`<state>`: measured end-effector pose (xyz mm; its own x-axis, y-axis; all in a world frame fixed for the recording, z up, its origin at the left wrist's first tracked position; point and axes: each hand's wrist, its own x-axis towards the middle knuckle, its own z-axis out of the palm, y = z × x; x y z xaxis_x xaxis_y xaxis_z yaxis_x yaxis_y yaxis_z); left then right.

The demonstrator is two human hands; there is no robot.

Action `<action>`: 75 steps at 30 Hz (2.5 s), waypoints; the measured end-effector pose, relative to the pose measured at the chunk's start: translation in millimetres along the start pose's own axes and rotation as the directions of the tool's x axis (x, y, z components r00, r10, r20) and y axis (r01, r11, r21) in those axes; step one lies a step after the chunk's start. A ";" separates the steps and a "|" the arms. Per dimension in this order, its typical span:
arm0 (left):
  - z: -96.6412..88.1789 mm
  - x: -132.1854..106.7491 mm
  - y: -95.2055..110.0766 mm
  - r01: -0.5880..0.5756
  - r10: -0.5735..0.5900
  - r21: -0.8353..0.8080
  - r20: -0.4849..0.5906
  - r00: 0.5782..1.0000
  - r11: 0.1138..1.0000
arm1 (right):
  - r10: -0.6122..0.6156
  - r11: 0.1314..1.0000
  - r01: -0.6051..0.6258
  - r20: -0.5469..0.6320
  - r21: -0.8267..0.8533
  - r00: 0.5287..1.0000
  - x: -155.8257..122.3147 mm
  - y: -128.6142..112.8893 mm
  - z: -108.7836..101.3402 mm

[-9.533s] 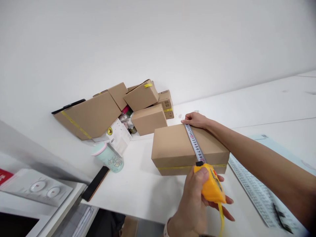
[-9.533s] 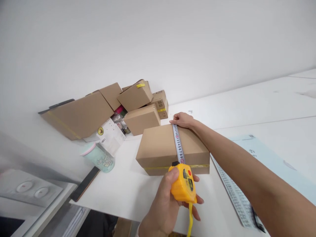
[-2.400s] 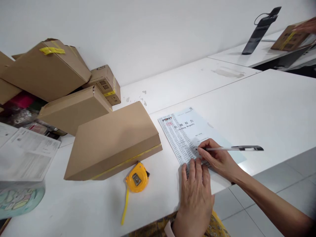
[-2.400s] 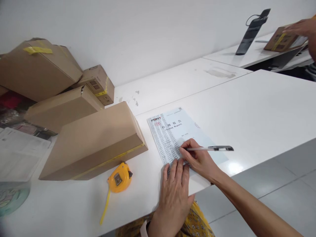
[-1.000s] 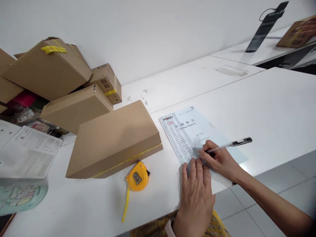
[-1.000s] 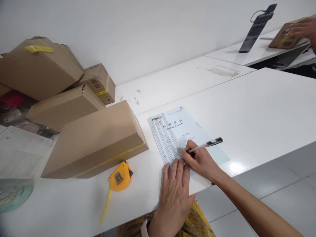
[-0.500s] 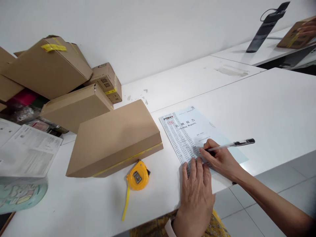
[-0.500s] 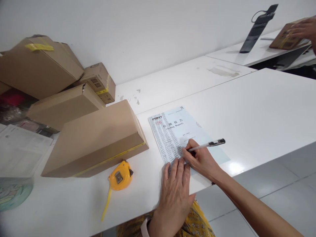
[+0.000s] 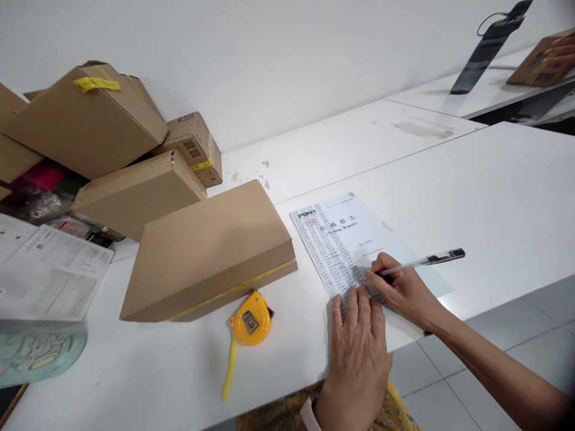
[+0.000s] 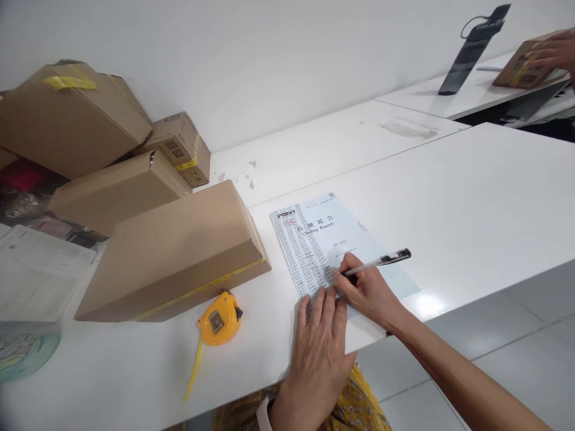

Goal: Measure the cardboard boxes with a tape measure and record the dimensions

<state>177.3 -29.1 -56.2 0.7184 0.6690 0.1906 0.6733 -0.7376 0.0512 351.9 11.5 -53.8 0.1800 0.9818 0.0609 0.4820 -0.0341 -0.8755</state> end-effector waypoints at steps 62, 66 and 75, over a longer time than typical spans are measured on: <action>-2.0 -0.9 0.2 0.002 -0.002 -0.007 0.020 1.000 1.000 | 0.009 0.999 -0.011 -0.034 -0.038 0.999 -0.7 -0.8 -1.0; 0.0 -1.7 0.8 -0.001 0.001 -0.013 0.014 1.000 1.000 | 0.011 0.999 -0.013 -0.045 -0.042 0.999 -0.6 -0.5 -1.1; -2.6 -0.1 -0.4 0.005 -0.005 -0.008 0.007 1.000 1.000 | 0.015 1.000 -0.016 -0.053 -0.016 0.999 -0.8 -1.0 -1.3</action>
<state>176.5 -29.1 -53.7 0.7159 0.6736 0.1835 0.6758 -0.7346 0.0600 352.4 10.5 -52.3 0.2320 0.9700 0.0732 0.4925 -0.0523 -0.8687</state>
